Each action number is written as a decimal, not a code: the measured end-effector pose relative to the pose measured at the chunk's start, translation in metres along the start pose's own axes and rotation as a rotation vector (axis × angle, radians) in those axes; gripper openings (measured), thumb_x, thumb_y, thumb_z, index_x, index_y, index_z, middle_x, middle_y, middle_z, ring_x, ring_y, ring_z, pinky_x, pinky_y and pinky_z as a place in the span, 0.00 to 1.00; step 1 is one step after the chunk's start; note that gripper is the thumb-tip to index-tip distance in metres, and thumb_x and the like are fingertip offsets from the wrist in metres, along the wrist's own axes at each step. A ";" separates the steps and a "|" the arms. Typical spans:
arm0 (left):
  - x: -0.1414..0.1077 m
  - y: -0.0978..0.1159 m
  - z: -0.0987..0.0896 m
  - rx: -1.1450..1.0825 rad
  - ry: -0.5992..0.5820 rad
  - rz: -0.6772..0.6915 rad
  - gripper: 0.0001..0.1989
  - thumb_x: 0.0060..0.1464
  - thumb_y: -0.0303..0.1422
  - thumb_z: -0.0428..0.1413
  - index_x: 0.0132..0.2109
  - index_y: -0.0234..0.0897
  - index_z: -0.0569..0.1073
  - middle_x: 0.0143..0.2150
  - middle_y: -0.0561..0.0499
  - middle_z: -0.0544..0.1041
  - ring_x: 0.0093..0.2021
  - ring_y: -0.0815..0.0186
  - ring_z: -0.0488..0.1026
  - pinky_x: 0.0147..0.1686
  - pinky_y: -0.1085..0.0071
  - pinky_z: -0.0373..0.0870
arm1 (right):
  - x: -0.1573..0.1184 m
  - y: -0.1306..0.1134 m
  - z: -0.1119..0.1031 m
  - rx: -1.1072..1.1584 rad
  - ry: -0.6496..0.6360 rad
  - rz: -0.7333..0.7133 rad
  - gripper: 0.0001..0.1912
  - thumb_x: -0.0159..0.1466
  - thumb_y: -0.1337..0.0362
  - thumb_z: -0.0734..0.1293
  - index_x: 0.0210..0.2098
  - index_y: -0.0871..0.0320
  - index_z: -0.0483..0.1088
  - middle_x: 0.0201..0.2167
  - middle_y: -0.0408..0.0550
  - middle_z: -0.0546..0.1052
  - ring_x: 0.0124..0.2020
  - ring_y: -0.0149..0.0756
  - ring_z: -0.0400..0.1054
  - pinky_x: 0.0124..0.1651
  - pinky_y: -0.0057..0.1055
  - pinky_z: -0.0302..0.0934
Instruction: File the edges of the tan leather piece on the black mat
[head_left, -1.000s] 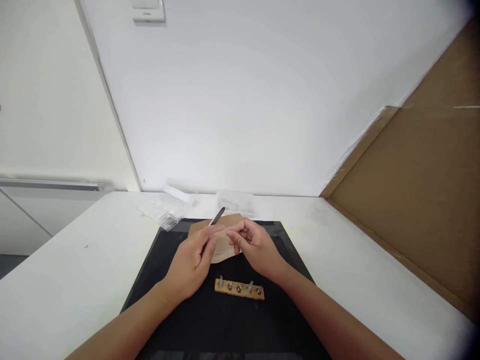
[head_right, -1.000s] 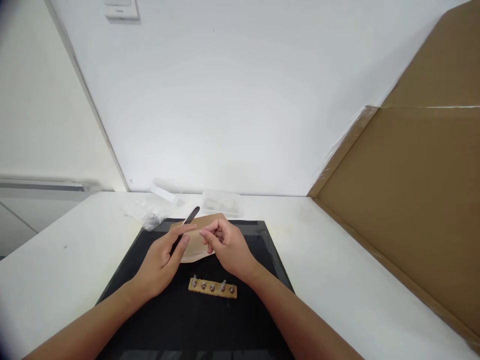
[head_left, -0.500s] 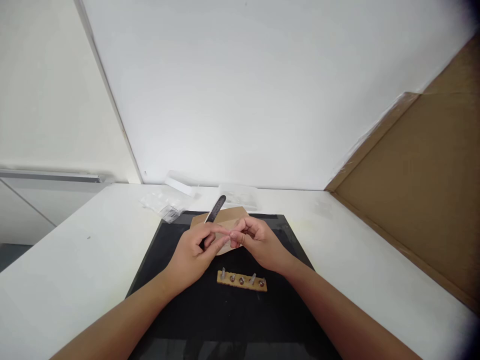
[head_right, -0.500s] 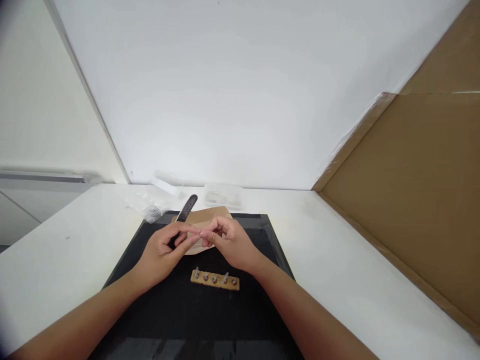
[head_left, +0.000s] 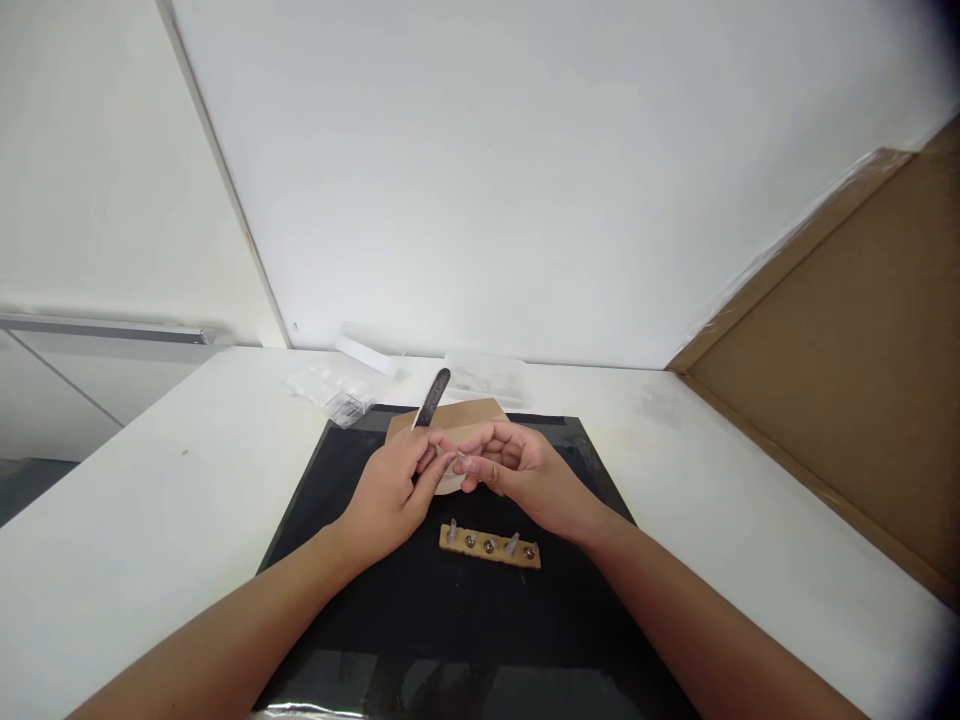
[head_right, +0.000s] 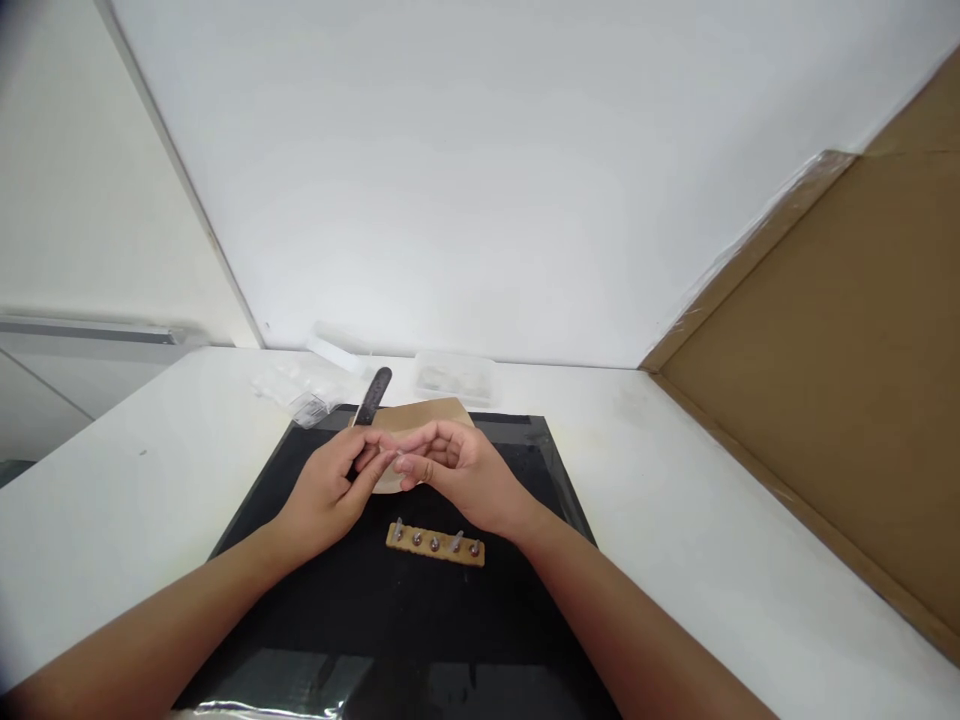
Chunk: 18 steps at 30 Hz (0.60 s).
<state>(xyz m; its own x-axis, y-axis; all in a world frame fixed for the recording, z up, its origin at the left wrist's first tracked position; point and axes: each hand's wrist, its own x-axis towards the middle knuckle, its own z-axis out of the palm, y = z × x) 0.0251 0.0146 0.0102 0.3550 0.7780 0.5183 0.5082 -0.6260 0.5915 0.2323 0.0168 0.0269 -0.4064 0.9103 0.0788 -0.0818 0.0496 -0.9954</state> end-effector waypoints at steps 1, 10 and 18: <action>-0.001 0.000 0.000 0.029 0.008 0.025 0.07 0.70 0.33 0.51 0.45 0.39 0.73 0.33 0.54 0.71 0.33 0.66 0.68 0.36 0.71 0.65 | 0.000 -0.001 0.000 -0.016 -0.006 0.007 0.16 0.61 0.53 0.76 0.41 0.56 0.75 0.37 0.46 0.81 0.33 0.31 0.76 0.33 0.27 0.67; -0.003 -0.003 0.001 0.183 0.088 0.143 0.07 0.70 0.33 0.51 0.49 0.38 0.73 0.38 0.50 0.77 0.42 0.63 0.75 0.42 0.70 0.70 | -0.002 0.000 -0.001 0.022 0.005 0.081 0.20 0.60 0.52 0.77 0.47 0.56 0.79 0.39 0.50 0.82 0.40 0.36 0.77 0.31 0.26 0.64; -0.003 0.000 0.004 -0.086 0.125 -0.059 0.18 0.73 0.35 0.46 0.66 0.44 0.61 0.56 0.45 0.74 0.54 0.60 0.75 0.51 0.64 0.72 | 0.001 0.005 -0.001 -0.071 0.272 -0.078 0.17 0.56 0.54 0.79 0.40 0.55 0.79 0.40 0.49 0.82 0.42 0.38 0.77 0.48 0.36 0.72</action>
<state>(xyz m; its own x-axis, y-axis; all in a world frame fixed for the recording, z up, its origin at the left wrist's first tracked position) 0.0271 0.0123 0.0064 0.2237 0.8040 0.5509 0.4539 -0.5861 0.6711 0.2323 0.0180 0.0222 -0.1415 0.9789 0.1472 -0.0350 0.1437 -0.9890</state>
